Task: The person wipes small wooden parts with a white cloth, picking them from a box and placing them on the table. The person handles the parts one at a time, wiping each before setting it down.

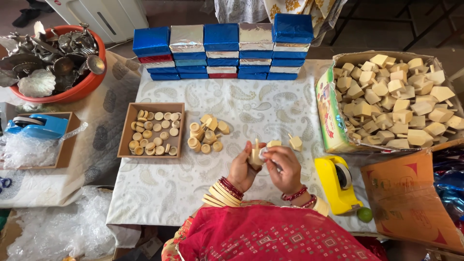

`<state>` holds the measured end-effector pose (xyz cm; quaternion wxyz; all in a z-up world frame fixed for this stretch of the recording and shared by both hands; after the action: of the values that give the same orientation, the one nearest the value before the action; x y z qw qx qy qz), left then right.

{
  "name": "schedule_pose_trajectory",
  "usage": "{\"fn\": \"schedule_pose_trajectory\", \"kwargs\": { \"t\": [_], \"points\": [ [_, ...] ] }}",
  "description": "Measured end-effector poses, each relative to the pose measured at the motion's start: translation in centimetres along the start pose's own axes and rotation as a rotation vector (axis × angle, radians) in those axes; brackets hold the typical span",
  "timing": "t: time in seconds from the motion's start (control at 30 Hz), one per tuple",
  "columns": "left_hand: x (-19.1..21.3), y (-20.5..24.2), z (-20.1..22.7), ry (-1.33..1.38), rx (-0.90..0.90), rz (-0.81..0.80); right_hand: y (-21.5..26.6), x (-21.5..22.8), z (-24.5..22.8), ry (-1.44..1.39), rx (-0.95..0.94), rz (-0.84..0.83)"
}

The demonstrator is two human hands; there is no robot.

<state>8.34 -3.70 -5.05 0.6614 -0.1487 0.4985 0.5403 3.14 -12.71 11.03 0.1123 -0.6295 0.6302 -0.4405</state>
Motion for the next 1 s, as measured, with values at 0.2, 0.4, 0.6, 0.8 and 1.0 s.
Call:
{"fn": "schedule_pose_trajectory", "kwargs": {
  "t": [0.2, 0.4, 0.6, 0.8, 1.0],
  "points": [
    [-0.7, 0.4, -0.7, -0.025, 0.086, -0.023, -0.7, 0.9, -0.7, 0.184, -0.049, 0.068],
    [3.0, -1.0, 0.2, 0.151, -0.079, 0.137, 0.3, -1.3, -0.9, 0.111, 0.001, -0.139],
    [0.5, -0.5, 0.9, 0.182, -0.145, 0.015, 0.0, -1.2, -2.5, 0.205, 0.151, -0.043],
    [2.3, -0.7, -0.2, 0.050, -0.142, 0.096, 2.5, 1.5, 1.6, 0.337, 0.047, 0.293],
    [-2.7, 1.8, 3.4, -0.320, -0.328, -0.011, 6.4, -0.2, 12.7, -0.745, -0.817, 0.277]
  ]
}}
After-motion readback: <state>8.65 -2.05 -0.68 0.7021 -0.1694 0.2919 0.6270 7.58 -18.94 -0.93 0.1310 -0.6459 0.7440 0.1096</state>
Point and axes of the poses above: each hand's wrist, its own y-axis away from the middle knuckle, its own x-axis out of the back of the hand, z = x × y, the point moved 10 cm from there along -y, towards the middle knuckle, and after that the axes turned 2 degrees about -x, right-handed, at the moved point
